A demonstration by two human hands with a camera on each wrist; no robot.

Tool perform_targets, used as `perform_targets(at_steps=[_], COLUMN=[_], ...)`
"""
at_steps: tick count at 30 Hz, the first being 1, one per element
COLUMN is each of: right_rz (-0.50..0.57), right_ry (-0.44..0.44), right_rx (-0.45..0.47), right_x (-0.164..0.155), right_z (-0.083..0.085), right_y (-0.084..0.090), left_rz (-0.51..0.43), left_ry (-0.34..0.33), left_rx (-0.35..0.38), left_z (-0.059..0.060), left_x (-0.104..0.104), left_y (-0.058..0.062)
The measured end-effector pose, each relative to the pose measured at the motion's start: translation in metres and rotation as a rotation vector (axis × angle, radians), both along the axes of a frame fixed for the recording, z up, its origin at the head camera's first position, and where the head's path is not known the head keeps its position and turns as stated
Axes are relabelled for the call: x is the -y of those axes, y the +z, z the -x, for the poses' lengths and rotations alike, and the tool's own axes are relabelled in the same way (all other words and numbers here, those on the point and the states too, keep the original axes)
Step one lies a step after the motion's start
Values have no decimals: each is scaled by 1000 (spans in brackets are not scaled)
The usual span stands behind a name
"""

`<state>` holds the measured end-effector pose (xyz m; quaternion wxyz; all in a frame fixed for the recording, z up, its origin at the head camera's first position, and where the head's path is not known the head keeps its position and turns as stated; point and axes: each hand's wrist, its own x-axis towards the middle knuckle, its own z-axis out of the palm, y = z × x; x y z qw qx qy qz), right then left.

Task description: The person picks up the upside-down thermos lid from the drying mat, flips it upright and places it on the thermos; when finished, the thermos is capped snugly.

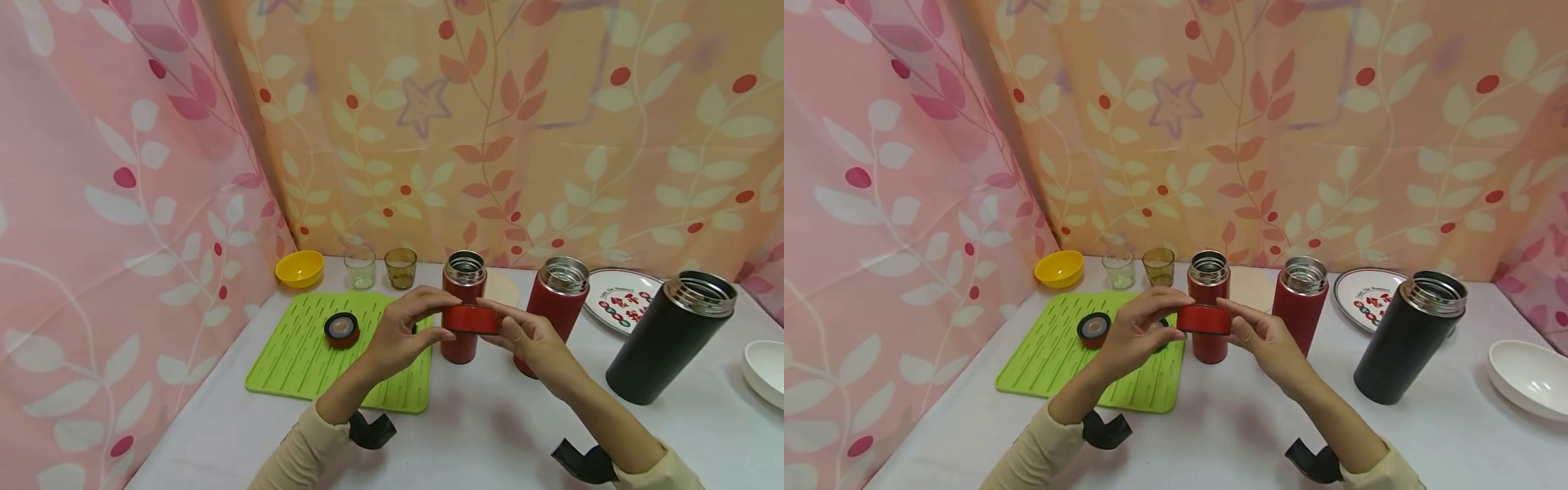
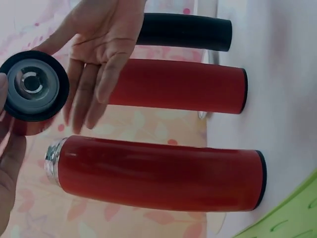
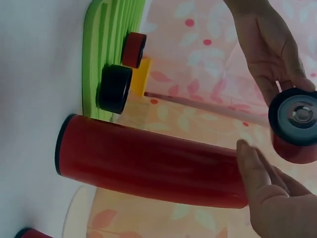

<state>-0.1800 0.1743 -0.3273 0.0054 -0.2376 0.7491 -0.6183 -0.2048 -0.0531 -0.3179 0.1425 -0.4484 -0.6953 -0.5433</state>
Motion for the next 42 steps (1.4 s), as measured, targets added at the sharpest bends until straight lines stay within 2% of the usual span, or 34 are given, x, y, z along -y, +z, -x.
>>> perform_targets(at_steps=[3,6,10,12,14,18,22,27,31,37,40,42], right_rz=[50,67,88,98,104,121,157,125,69,54,67,85], right_ry=[54,8,-84,-112,-133,-168,-144,-106,-88,-83,-118,-173], right_rx=[23,-24,-103,-139,-184,-267,-337,-408,-426,-438,-431,-424], right_x=[1,2,5,7,10,15,17,16,15,14,15,16], right_z=[1,-1,-2,-3,-3,-5,-5,-2,0,1,2,3], right_y=[0,-1,-3,-4,-5,-6,-7,-8,-9,-9,-8,-7], left_rz=[18,25,20,11,7,7,2,-24,-31,-29,-48,-79], left_ry=[0,14,-10,-35,-52,-45,-46,-75,-80,-82,-61,-31], left_rx=[-126,-168,-68,2,37,17,-19,-6,-3,-11,-15,-7], left_z=[1,2,2,2,2,2,3,4,3,5,6,9], left_x=[-1,-2,-4,-5,-5,-6,-5,-4,-5,-4,-3,-1], left_y=[-1,-2,-4,-5,-5,-5,-5,-4,-4,-4,-4,-3])
